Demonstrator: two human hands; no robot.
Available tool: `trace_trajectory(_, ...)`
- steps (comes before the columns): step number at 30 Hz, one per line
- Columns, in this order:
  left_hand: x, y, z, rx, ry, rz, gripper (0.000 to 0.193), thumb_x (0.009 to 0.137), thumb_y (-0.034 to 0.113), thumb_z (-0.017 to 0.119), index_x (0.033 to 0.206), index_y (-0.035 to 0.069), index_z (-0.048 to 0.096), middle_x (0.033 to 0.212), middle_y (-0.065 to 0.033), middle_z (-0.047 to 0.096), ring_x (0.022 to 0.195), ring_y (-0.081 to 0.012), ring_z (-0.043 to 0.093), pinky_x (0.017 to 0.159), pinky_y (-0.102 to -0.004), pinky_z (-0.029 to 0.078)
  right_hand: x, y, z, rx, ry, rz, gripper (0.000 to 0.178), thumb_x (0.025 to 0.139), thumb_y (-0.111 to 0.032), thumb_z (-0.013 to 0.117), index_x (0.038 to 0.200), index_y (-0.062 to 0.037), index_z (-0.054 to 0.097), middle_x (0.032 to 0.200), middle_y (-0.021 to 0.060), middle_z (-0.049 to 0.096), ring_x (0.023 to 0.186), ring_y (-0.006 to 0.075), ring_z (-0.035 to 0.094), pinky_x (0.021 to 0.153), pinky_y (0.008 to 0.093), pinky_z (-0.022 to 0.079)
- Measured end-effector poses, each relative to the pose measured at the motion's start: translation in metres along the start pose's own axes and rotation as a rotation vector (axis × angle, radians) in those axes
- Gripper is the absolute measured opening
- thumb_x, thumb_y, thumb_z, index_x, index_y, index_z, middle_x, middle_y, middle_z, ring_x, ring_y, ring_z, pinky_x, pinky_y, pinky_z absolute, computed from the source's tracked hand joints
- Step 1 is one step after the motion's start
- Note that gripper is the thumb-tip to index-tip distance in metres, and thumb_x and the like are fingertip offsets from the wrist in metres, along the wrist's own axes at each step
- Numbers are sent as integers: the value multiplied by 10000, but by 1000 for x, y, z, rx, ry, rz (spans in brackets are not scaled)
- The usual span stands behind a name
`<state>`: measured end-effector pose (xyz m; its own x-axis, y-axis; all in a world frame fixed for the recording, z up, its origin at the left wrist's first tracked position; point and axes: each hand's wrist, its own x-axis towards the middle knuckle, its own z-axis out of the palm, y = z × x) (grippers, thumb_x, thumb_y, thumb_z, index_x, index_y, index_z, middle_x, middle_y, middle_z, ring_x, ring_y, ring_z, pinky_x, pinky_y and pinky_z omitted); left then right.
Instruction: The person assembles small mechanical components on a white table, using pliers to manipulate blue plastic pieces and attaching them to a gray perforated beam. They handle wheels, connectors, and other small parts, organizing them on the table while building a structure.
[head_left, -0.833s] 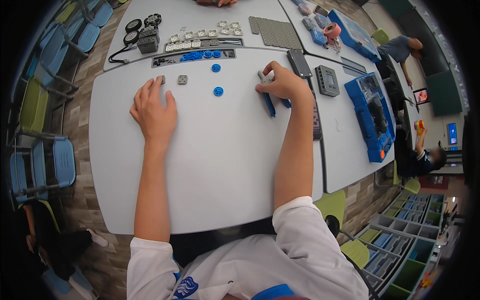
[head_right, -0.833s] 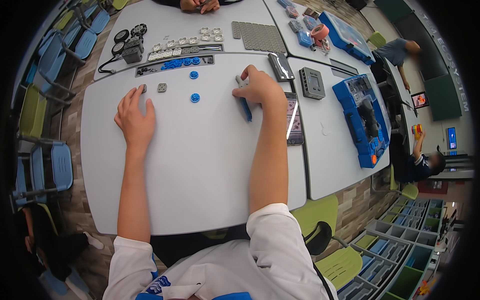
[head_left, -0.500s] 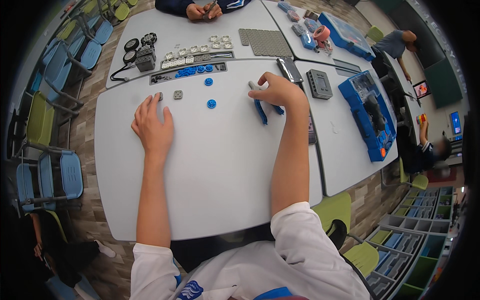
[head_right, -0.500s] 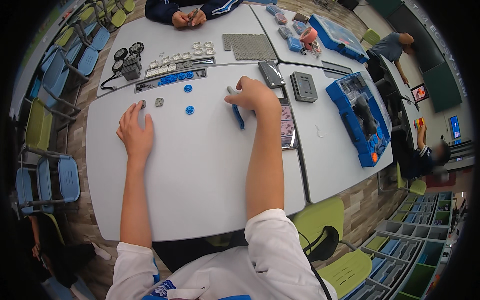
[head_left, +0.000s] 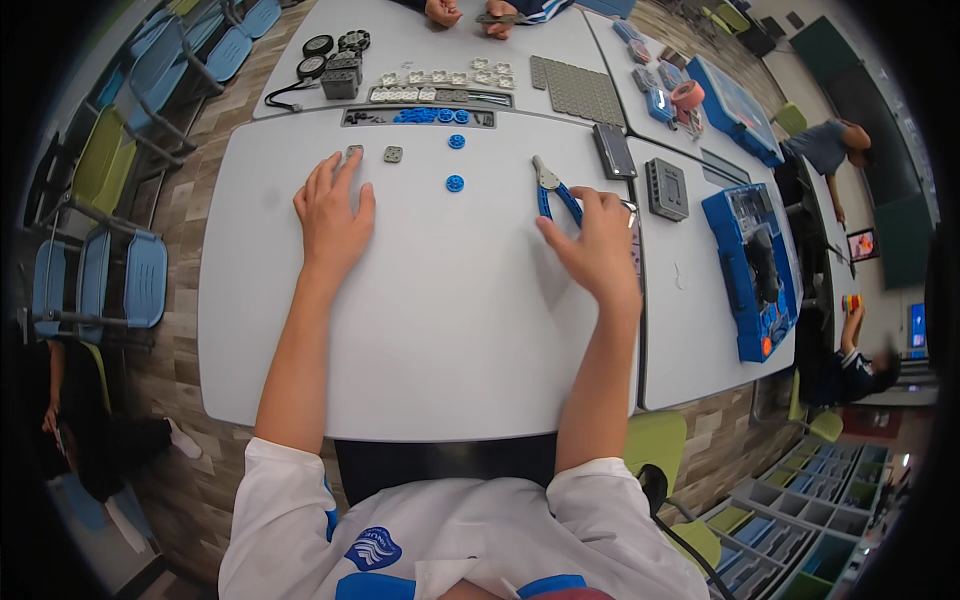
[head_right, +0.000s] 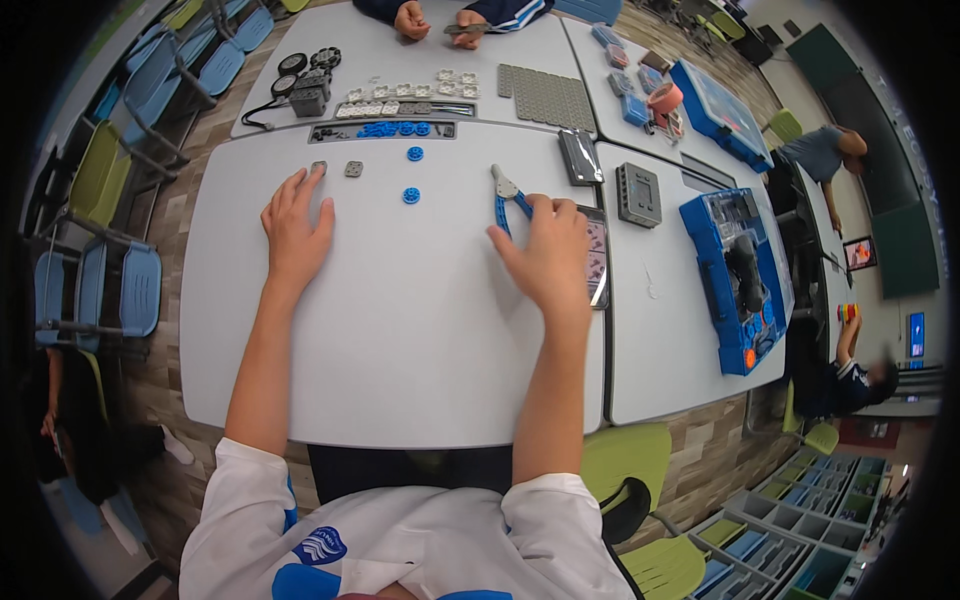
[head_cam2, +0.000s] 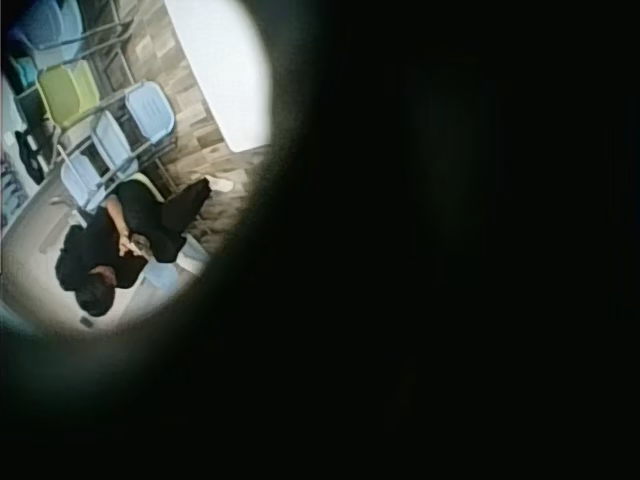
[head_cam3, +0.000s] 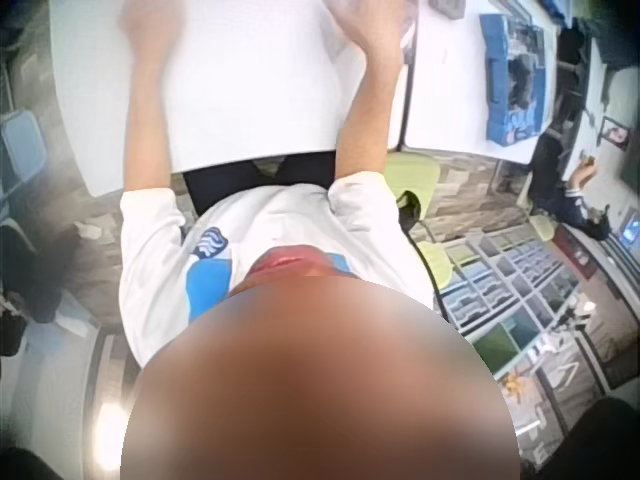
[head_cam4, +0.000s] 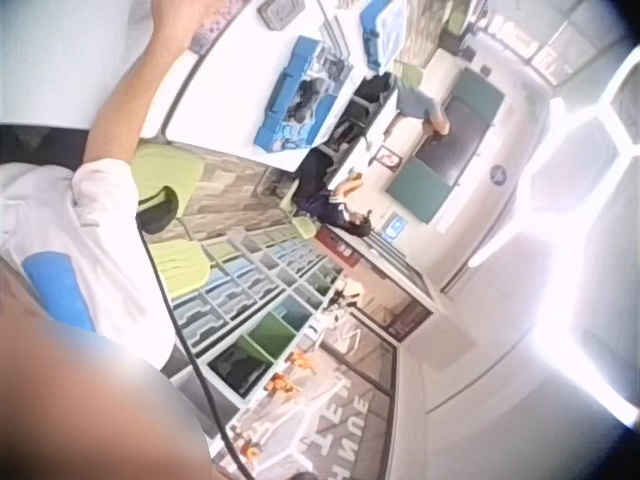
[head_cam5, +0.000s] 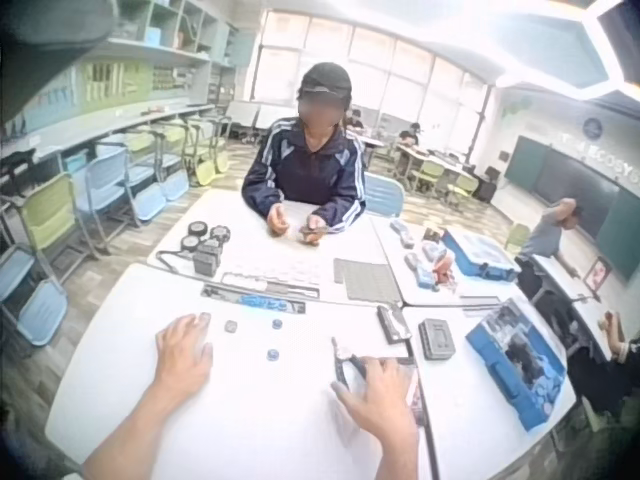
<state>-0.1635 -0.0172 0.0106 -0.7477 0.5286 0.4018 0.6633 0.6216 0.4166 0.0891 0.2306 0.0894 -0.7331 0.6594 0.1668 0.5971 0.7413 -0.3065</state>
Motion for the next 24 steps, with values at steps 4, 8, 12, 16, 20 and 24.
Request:
trace_trajectory(4,0,1,-1,-6,3,7,535,1062,232,665,1586,130,630,1623,-162,567,1566,-323,453,1301,-509,260,-3,-22,52,1,66,47,864,964,-421,843,1624,3,480,1603,279,457,1534,434,380,1257,621,284)
trace_trajectory(8,-4,3,-2,-28,34,47,533,1062,226,661,1581,107,625,1608,-176,569,1559,-335,455,1296,-517,273,-1,-22,65,-45,118,22,764,1027,-330,769,1631,17,456,1570,281,475,1505,432,406,1230,613,297)
trace_trajectory(12,-2,6,2,-40,40,-3,568,1041,228,679,1591,106,605,1591,-189,559,1547,-355,453,1289,-527,281,9,-25,56,125,136,36,664,1033,-246,733,1586,46,512,1440,263,567,1384,426,518,1142,516,441)
trace_trajectory(16,0,10,6,-61,141,-30,579,1007,223,711,1567,112,614,1545,-181,565,1513,-370,462,1280,-544,288,36,-44,44,479,283,26,643,995,-208,733,1549,67,555,1353,246,611,1220,378,633,1036,448,542)
trace_trajectory(20,0,12,4,-118,196,-22,524,983,204,736,1493,109,661,1488,-153,590,1474,-354,480,1259,-548,305,68,-60,49,824,340,35,621,955,-153,712,1521,64,580,1327,224,620,1100,318,676,987,440,568)
trace_trajectory(24,3,14,1,-195,181,26,445,975,179,740,1413,106,709,1463,-127,613,1464,-330,490,1238,-526,318,96,-54,58,945,506,199,543,926,-158,699,1425,46,624,1234,226,651,1067,291,670,965,418,566)
